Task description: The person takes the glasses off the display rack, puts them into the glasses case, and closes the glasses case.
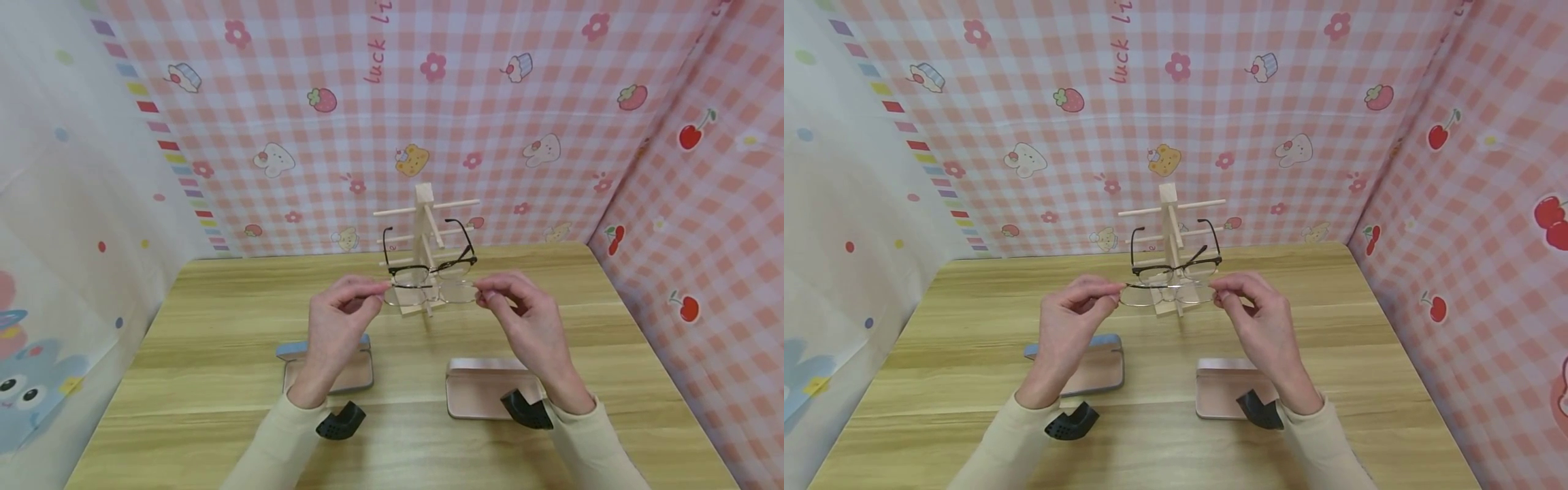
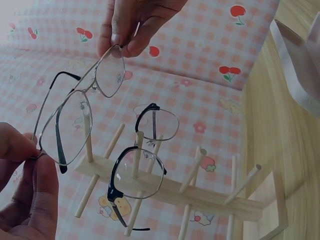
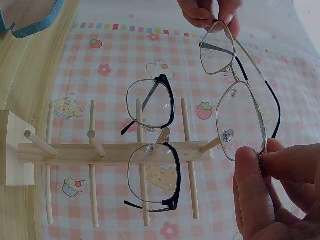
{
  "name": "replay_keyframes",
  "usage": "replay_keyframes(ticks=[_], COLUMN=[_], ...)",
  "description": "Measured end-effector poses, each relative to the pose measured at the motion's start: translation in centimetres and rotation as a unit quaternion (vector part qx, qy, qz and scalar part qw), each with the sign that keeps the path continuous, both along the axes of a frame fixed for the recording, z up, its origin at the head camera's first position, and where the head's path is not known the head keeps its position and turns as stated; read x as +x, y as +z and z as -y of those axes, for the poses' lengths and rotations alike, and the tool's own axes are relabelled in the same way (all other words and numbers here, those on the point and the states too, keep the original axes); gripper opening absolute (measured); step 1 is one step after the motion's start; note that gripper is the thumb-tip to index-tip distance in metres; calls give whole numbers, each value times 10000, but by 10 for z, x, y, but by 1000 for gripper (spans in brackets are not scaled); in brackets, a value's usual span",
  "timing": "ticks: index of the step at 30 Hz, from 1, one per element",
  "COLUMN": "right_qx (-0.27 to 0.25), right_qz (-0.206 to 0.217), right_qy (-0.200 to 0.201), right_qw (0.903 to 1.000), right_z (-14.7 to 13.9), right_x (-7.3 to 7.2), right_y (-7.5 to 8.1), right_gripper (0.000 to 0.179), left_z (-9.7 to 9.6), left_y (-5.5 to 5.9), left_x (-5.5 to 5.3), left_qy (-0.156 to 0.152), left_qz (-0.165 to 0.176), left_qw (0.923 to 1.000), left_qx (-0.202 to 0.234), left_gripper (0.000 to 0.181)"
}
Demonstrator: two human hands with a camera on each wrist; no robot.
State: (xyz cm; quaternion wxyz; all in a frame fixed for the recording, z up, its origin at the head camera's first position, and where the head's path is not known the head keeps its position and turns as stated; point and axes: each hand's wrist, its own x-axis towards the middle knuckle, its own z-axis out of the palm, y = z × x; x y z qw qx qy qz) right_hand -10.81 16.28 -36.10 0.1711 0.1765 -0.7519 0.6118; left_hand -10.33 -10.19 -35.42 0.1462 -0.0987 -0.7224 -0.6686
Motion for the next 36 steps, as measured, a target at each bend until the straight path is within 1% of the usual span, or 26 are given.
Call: replay_keyframes(ticks=[7, 14, 18, 22, 24, 27, 29, 32, 34, 36], right_qx=[96, 214, 242, 220, 208, 215, 251, 403, 484, 610], right_qz=[8, 9, 51, 112, 171, 399, 629, 1011, 1235, 1412], right_qy=[-30, -57, -56, -17, 44, 168, 251, 299, 287, 228], right_qw=[9999, 9998, 9997, 9997, 9996, 9988, 9974, 9936, 9907, 9878], right_z=[0, -1, -2, -3, -5, -11, -16, -24, -28, -32], right_x=[1, 1, 1, 0, 0, 2, 3, 7, 9, 11], right_y=[0, -1, -2, -2, -2, -2, -2, -3, -5, -6], right_gripper=[17, 17, 17, 17, 16, 18, 20, 23, 24, 26], left_z=[2, 2, 2, 3, 4, 6, 7, 8, 7, 5], left_y=[0, -1, -1, -2, -2, -4, -5, -10, -14, -19], left_x=[-1, -2, -3, -4, -5, -4, -2, 0, 2, 3], left_qy=[-69, -41, -62, -144, -274, -603, -920, -1356, -1546, -1605], left_qz=[96, 93, 123, 258, 370, 690, 942, 1285, 1397, 1420], left_qw=[9999, 9996, 9989, 9972, 9959, 9924, 9890, 9815, 9777, 9764], left_qx=[-117, -268, -448, -686, -781, -820, -678, -414, -275, -251], left_gripper=[21, 20, 19, 18, 18, 16, 16, 19, 22, 23])
